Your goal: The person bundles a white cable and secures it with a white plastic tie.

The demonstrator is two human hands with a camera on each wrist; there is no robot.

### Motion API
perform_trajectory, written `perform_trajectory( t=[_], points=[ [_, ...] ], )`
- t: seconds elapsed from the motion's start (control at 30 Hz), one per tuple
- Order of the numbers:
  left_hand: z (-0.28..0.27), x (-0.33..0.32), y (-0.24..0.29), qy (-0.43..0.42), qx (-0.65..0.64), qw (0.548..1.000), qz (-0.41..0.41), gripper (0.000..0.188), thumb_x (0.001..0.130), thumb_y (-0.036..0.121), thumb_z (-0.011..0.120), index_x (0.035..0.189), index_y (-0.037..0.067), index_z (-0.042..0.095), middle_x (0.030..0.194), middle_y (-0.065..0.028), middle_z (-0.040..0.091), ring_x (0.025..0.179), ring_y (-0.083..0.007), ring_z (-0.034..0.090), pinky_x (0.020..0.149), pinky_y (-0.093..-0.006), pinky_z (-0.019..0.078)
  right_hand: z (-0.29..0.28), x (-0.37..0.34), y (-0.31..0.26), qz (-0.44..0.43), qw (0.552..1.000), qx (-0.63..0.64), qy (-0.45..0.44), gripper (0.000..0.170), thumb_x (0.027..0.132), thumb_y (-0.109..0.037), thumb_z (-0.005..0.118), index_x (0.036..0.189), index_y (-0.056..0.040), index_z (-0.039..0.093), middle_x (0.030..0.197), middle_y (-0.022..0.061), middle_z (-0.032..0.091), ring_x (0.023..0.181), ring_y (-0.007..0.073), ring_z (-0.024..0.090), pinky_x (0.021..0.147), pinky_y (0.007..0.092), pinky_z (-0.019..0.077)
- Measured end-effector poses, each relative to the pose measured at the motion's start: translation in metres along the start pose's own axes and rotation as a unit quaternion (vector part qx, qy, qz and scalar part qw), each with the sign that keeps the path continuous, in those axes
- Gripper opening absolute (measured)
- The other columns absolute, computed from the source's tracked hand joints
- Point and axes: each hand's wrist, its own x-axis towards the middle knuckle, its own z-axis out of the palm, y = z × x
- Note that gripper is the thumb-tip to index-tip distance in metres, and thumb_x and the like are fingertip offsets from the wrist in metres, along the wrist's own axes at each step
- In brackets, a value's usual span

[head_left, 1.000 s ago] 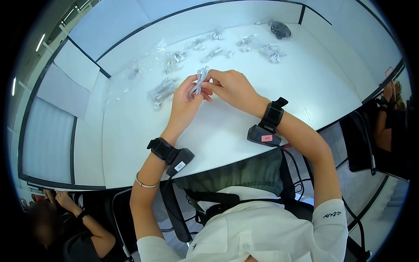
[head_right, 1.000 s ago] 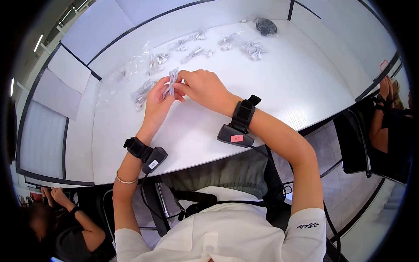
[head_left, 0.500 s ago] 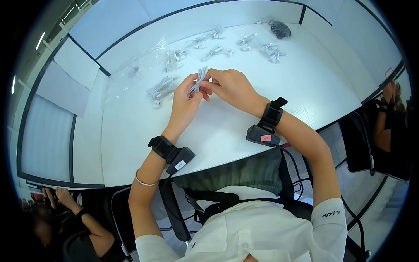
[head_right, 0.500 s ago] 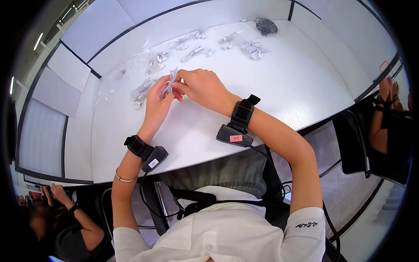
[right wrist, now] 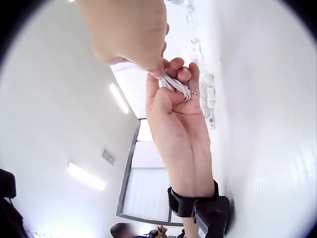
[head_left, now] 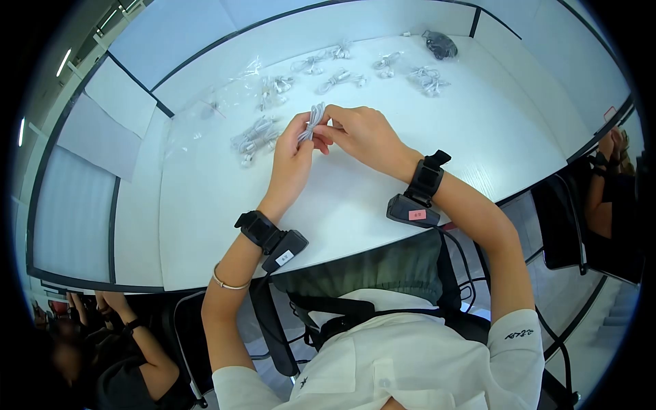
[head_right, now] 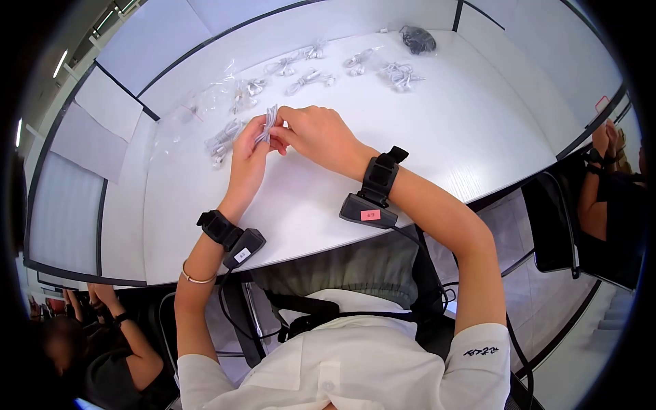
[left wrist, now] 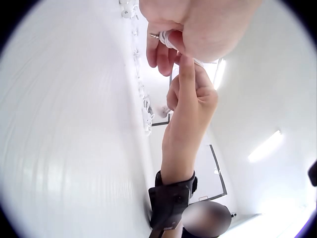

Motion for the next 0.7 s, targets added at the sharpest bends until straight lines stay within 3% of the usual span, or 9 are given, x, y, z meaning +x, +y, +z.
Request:
perform_trajectory(
  t=[0.23,0.6,0.7],
  points=[
    [-0.005,0.0022,-0.0008,-0.012,0.005,1.0,-0.01,0.039,0.078,-0.005,0.032,0.113,-0.007,0.05,0.093,-0.0111,0.058,0.074,-0.0154,0.055,0.072,-0.0275,0.0474,0.0034,0.0002,0.0012,-0.006,1.0,0.012,-0.002,0.018,0.089,-0.023,0.054,0.082,-0.0062,0.056,0.062,-0.0005,0.064,0.055,0.0236,0.06,0.049,0.0335,0.0449],
    [-0.003,0.0006,0.0027,-0.005,-0.021,0.999,-0.031,0.044,0.077,-0.003,0.034,0.116,-0.004,0.052,0.083,-0.0068,0.057,0.071,-0.0115,0.052,0.069,-0.0243,0.0441,-0.0017,0.0017,-0.0016,0.045,0.998,0.028,-0.024,0.018,0.089,-0.023,0.054,0.082,-0.0069,0.057,0.063,0.0008,0.064,0.057,0.0223,0.061,0.051,0.0325,0.0455],
    [-0.0034,0.0,0.0047,-0.012,-0.048,0.997,-0.052,0.042,0.081,0.001,0.037,0.12,-0.004,0.051,0.081,-0.0045,0.053,0.071,-0.0102,0.049,0.067,-0.0233,0.0429,0.0008,-0.0012,0.0039,0.042,0.998,0.05,0.004,0.017,0.087,-0.022,0.059,0.081,-0.0062,0.057,0.053,0.0039,0.052,0.045,0.0196,0.045,0.046,0.0323,0.0329]
  ],
)
